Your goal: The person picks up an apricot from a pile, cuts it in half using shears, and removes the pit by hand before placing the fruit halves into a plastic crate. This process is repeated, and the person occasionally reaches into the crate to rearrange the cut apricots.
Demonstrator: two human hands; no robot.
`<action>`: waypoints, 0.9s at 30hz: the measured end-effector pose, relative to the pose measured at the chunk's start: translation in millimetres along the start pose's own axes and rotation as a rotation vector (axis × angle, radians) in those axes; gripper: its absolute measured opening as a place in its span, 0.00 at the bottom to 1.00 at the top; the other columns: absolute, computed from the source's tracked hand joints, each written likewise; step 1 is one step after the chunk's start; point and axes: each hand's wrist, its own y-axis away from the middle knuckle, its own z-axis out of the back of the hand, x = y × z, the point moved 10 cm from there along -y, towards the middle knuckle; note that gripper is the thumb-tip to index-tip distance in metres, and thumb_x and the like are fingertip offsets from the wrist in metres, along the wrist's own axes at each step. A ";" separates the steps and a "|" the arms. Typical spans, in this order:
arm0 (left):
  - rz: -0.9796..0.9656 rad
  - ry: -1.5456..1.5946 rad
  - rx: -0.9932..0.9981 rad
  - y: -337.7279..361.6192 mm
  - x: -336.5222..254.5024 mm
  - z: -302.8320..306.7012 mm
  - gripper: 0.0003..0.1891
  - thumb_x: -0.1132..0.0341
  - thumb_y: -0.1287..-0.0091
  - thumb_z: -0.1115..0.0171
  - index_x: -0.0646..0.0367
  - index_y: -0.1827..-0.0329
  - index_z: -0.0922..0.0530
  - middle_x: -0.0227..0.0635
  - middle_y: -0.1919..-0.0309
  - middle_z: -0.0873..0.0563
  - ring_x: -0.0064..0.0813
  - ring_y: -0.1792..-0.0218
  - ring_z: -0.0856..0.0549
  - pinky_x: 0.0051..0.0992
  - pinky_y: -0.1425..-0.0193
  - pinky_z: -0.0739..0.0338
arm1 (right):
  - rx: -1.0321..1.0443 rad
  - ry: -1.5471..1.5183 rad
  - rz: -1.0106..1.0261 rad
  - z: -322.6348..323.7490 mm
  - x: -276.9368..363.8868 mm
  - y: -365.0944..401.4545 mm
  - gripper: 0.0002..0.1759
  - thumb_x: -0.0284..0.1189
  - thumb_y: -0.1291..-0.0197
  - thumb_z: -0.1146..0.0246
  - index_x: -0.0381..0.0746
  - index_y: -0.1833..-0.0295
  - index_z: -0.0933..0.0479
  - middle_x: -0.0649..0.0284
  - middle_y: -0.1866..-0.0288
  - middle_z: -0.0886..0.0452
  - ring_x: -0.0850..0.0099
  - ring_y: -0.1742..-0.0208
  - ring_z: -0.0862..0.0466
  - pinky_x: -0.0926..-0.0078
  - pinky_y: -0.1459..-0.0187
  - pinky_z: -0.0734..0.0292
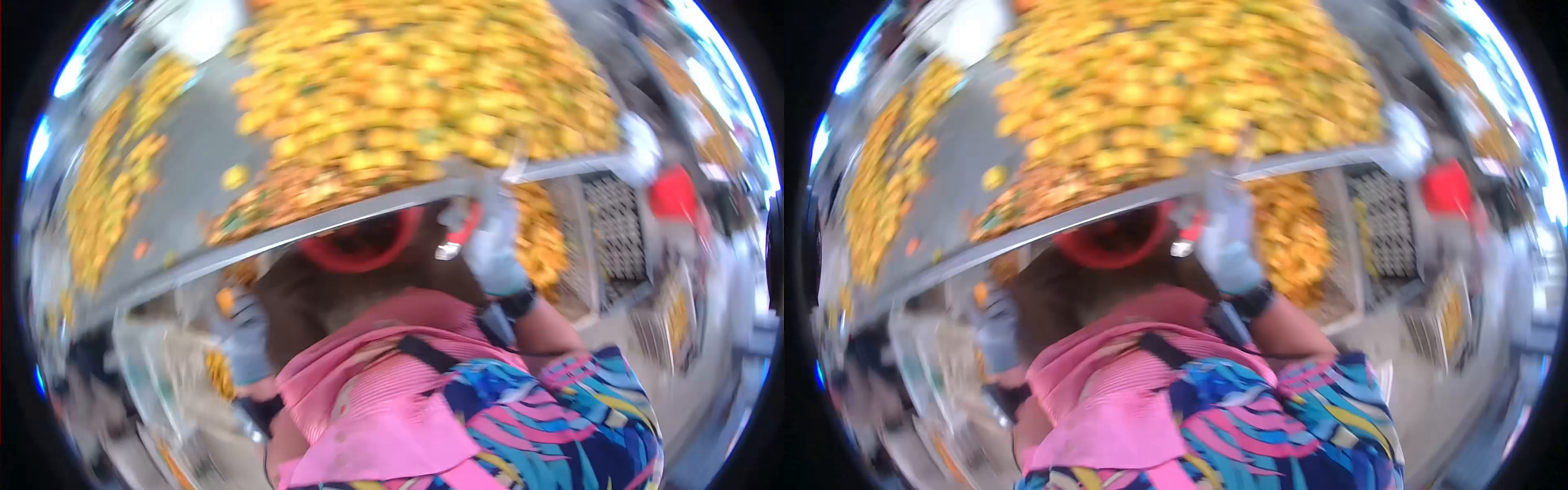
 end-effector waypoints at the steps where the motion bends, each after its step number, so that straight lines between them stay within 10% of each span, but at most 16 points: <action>1: 0.057 -0.106 0.055 -12.3 -7.6 -2.3 0.16 0.55 0.30 0.47 0.57 0.50 0.25 0.28 0.69 0.24 0.16 0.79 0.30 0.15 0.80 0.34 | 0.116 0.421 0.216 8.9 22.6 -5.5 0.12 0.30 0.32 0.48 0.36 0.51 0.22 0.64 0.65 0.20 0.71 0.71 0.20 0.73 0.75 0.25; 3: -0.024 -0.119 -0.071 -13.5 -22.0 12.7 0.18 0.54 0.31 0.45 0.59 0.49 0.24 0.27 0.66 0.23 0.17 0.75 0.29 0.17 0.76 0.33 | -0.018 -0.027 -0.046 53.1 25.6 -6.3 0.12 0.30 0.36 0.40 0.37 0.50 0.23 0.67 0.75 0.24 0.79 0.76 0.23 0.82 0.76 0.29; 7: 0.050 -0.208 -0.103 -31.1 -2.8 31.1 0.17 0.59 0.30 0.45 0.63 0.47 0.25 0.32 0.59 0.18 0.20 0.71 0.24 0.20 0.72 0.28 | -0.328 0.428 0.282 162.7 85.1 -9.7 0.10 0.30 0.38 0.39 0.35 0.58 0.21 0.65 0.75 0.20 0.82 0.73 0.23 0.81 0.73 0.28; 10: 0.101 -0.300 -0.052 -40.1 43.5 7.6 0.16 0.61 0.28 0.47 0.63 0.45 0.26 0.36 0.54 0.17 0.22 0.66 0.20 0.22 0.67 0.23 | -0.446 1.197 -0.171 263.0 53.9 -0.5 0.14 0.34 0.44 0.41 0.37 0.56 0.21 0.52 0.64 0.17 0.56 0.63 0.16 0.64 0.58 0.23; 13: 0.083 -0.430 -0.031 -40.4 79.6 -13.7 0.16 0.61 0.27 0.48 0.62 0.44 0.26 0.37 0.54 0.17 0.23 0.63 0.18 0.23 0.64 0.21 | -0.355 1.311 -0.391 303.0 0.2 22.2 0.14 0.32 0.45 0.45 0.40 0.55 0.21 0.51 0.56 0.17 0.53 0.51 0.19 0.61 0.50 0.25; 27: -0.110 -0.674 -0.400 3.5 74.0 0.1 0.14 0.61 0.28 0.46 0.61 0.46 0.24 0.39 0.57 0.15 0.27 0.65 0.15 0.24 0.63 0.17 | -0.144 1.769 -0.266 303.6 -107.8 -72.6 0.12 0.38 0.44 0.40 0.53 0.54 0.18 0.63 0.47 0.22 0.61 0.39 0.26 0.51 0.38 0.39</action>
